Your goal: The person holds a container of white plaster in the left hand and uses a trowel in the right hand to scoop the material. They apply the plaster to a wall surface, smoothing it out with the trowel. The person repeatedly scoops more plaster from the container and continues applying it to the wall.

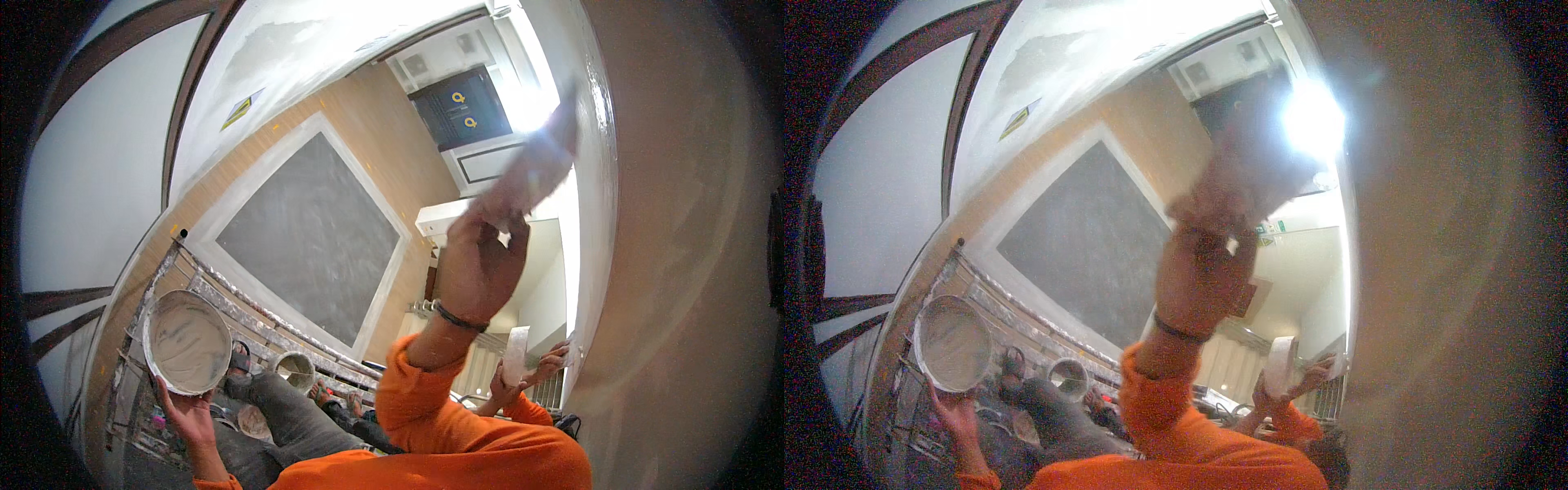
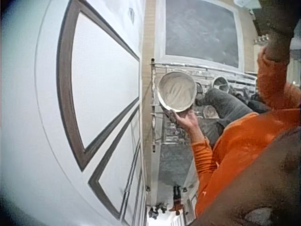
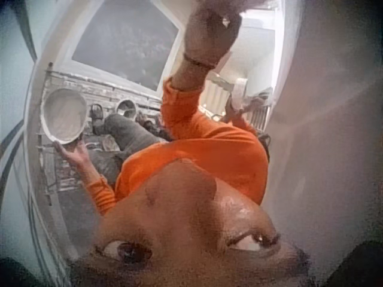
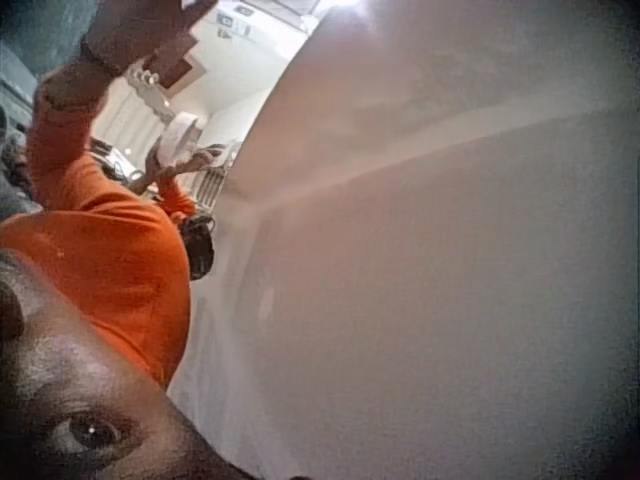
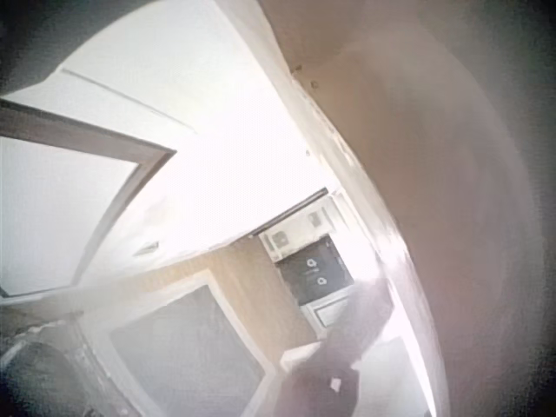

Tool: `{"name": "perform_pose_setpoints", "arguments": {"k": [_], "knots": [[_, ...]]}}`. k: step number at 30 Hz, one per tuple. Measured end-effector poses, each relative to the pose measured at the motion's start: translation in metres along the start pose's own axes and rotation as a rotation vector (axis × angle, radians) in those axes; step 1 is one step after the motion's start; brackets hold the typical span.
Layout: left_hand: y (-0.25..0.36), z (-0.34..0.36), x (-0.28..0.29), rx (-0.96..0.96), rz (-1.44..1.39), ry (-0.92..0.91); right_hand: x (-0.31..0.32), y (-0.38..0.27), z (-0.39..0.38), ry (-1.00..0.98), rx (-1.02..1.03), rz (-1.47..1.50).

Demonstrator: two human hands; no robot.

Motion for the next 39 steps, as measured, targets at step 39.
{"name": "perform_pose_setpoints", "arguments": {"k": [39], "knots": [[-0.015, 0.017, -0.040, 0.045, 0.130, -0.016, -0.039, -0.093, -0.028, 0.134, -0.018, 0.214]]}}
Point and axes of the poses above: each hand's wrist, its own z-axis towards the middle knuckle, its own x-axis out of the back of the hand, y = z × x, the point moved 1 cm from there along z, towards the middle knuckle, and after that the axes turned 15 degrees about x, right-handed, at the moved point
